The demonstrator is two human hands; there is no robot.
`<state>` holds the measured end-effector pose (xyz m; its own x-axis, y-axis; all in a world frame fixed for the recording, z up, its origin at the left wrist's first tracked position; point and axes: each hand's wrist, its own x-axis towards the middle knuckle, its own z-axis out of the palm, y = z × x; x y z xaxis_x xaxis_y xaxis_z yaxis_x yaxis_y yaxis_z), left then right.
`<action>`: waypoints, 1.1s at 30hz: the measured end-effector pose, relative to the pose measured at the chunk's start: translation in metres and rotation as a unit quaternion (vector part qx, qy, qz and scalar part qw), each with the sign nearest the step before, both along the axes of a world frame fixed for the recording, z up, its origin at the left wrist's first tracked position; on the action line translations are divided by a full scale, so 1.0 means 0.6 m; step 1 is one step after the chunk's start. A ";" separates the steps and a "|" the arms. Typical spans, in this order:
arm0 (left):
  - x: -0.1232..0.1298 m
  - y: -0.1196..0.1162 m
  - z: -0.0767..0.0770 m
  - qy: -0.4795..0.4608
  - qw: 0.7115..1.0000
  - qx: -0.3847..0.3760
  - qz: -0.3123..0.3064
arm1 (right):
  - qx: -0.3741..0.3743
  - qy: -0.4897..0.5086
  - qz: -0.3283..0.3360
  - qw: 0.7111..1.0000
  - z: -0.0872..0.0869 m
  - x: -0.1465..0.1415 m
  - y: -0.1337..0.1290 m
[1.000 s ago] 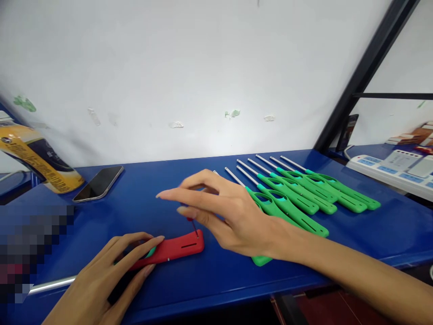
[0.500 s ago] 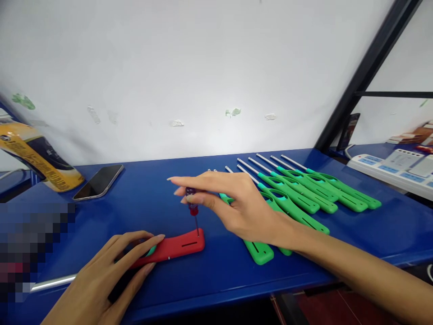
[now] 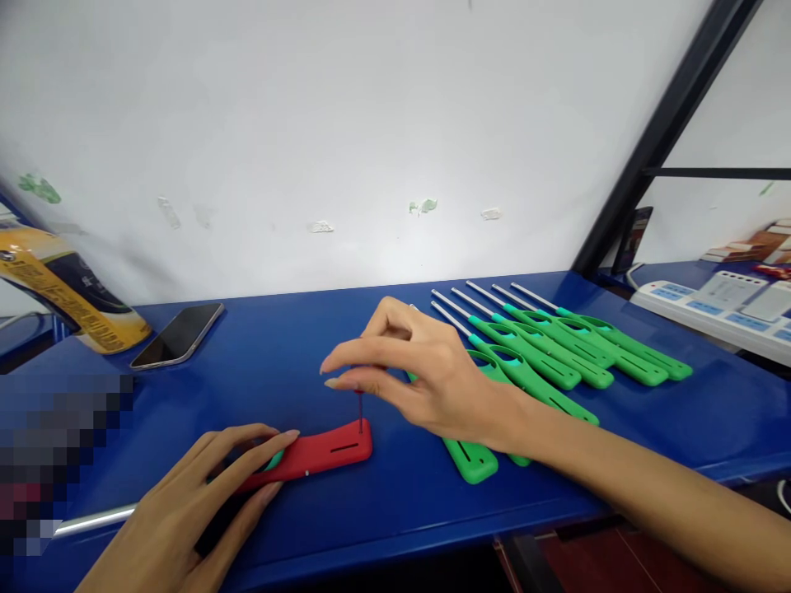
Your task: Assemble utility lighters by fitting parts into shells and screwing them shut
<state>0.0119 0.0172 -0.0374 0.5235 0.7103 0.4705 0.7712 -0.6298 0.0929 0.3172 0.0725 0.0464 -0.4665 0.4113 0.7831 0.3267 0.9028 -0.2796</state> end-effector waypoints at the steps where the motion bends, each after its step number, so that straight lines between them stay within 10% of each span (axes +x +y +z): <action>1: 0.000 0.000 0.000 -0.001 1.000 -0.001 -0.001 | 0.003 -0.016 0.005 1.000 0.001 0.001 -0.001; 9: 0.006 -0.006 0.009 -0.015 0.999 -0.028 0.005 | -0.114 0.011 0.088 0.990 -0.003 -0.009 -0.004; 26: 0.013 -0.022 0.023 -0.024 0.996 -0.081 0.014 | 0.023 -0.035 -0.005 0.999 -0.004 -0.001 -0.013; 33: 0.016 -0.020 0.022 -0.024 0.997 -0.075 0.014 | -0.071 -0.001 0.022 0.997 -0.007 0.001 -0.009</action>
